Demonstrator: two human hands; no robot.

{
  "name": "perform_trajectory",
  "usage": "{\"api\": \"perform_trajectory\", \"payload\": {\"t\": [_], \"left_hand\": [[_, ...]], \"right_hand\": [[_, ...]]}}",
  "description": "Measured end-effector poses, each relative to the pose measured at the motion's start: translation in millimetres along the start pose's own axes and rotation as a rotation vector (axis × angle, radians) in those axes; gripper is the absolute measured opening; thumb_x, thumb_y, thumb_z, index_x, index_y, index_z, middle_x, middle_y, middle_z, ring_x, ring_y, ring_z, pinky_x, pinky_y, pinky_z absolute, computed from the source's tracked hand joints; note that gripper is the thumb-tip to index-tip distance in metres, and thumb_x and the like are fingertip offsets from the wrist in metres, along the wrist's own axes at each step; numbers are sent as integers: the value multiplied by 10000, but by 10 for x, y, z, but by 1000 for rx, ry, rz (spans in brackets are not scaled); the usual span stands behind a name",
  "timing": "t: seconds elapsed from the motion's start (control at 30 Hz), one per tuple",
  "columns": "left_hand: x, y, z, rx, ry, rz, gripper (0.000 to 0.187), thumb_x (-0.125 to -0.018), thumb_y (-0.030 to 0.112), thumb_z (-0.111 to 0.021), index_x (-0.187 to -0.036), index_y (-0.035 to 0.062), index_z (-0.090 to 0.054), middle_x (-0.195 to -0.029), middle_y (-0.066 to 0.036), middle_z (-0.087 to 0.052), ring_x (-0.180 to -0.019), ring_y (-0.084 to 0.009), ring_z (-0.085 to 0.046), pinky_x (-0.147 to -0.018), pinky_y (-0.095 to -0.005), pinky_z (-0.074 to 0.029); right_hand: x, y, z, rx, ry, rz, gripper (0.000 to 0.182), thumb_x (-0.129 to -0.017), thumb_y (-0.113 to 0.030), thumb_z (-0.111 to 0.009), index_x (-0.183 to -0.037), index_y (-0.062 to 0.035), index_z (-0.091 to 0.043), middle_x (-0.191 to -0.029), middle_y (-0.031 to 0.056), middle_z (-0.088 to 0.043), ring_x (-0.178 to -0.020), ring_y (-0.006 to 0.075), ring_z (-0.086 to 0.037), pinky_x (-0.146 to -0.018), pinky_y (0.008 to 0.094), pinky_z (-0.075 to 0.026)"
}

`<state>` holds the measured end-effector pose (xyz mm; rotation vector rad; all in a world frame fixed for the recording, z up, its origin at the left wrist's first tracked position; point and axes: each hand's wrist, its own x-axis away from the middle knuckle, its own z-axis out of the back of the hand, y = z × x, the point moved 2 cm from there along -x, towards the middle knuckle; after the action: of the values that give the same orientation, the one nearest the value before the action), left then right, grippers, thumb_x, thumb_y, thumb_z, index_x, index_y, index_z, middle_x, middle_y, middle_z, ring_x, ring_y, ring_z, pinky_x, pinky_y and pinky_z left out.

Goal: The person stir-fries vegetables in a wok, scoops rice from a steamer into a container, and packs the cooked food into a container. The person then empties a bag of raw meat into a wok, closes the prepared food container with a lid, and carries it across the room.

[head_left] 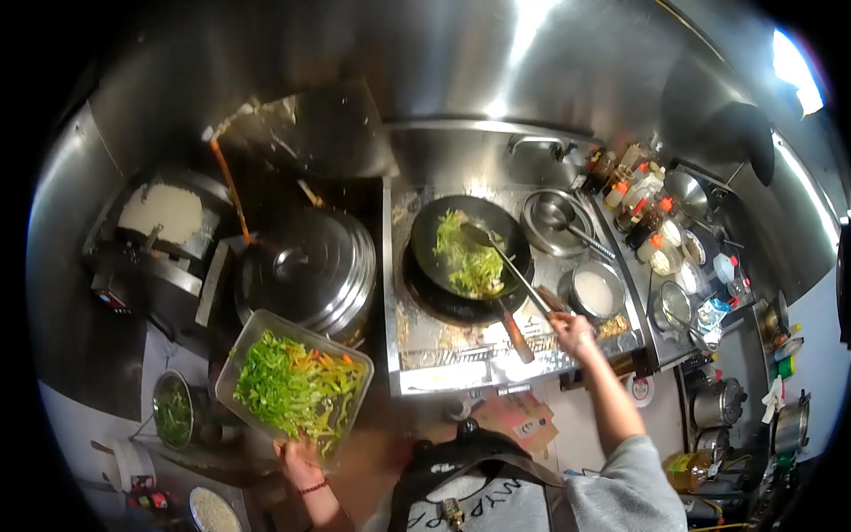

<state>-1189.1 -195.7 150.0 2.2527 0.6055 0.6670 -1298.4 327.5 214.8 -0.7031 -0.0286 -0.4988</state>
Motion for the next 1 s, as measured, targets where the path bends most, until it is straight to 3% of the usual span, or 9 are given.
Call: {"api": "perform_trajectory", "payload": {"t": [0.1,0.17,0.3,0.37,0.5,0.8,0.87,0.93,1.0], "left_hand": [[-115,-155,187,17,-61,-5,193,-697,-24,-475,-830,113,-449,-859,-42,-477,-876,-273,-510,-712,-380,-455],[-345,-230,350,-58,-120,40,229,-693,-25,-469,-878,109,-455,-959,-61,-483,-900,-289,-505,-735,-405,-452],[123,-64,-398,-13,-159,12,253,-678,-27,-448,-892,106,-430,-962,-69,-451,-894,-279,-493,-738,-430,-441],[108,-92,-344,-21,-51,26,263,-669,-39,-439,-890,105,-432,-958,-70,-459,-912,-274,-481,-754,-431,-435],[43,-266,-410,-50,-181,17,181,-672,-49,-455,-764,99,-405,-851,-60,-467,-898,-280,-483,-759,-435,-442],[184,-337,-962,-135,-404,151,169,-682,-80,-395,-756,72,-390,-845,-89,-440,-959,-301,-458,-823,-486,-396],[279,-369,-1120,-151,-421,181,203,-676,-79,-398,-811,72,-402,-881,-96,-433,-979,-304,-449,-830,-487,-392],[395,-376,-1187,-154,-417,172,243,-669,-80,-405,-858,72,-412,-918,-101,-427,-999,-305,-440,-835,-483,-389],[426,-451,-1201,-182,-625,283,234,-667,-81,-411,-844,72,-406,-920,-99,-429,-999,-302,-442,-832,-475,-394]], "right_hand": [[-330,348,-859,-10,233,255,270,-792,-201,-555,-972,-4,-591,-834,221,-608,-765,302,-601,-719,344,-452],[10,-42,-576,82,-74,168,227,-776,-186,-558,-941,-33,-587,-836,234,-583,-824,341,-584,-715,362,-452],[597,110,219,264,-57,313,209,-780,-192,-550,-938,-58,-574,-773,199,-586,-772,371,-564,-657,409,-452],[527,536,213,262,-48,299,186,-786,-186,-548,-917,-59,-581,-768,198,-581,-741,375,-559,-629,408,-454],[232,499,326,-147,-13,37,210,-828,-114,-496,-964,18,-585,-757,130,-624,-653,130,-546,-631,273,-455],[225,420,-36,-32,-119,165,245,-827,-209,-489,-1009,-53,-544,-836,204,-581,-783,349,-569,-691,397,-448],[358,288,-159,-35,-234,-15,276,-812,-170,-485,-1076,-92,-491,-957,173,-572,-871,312,-558,-770,373,-429],[777,182,-367,46,163,389,486,-741,-186,-585,-1179,-48,-424,-1077,199,-496,-951,320,-517,-830,356,-419],[1449,-42,-364,-366,56,396,558,-739,-210,-623,-1213,-16,-400,-1049,184,-545,-914,277,-559,-797,330,-449]]}}
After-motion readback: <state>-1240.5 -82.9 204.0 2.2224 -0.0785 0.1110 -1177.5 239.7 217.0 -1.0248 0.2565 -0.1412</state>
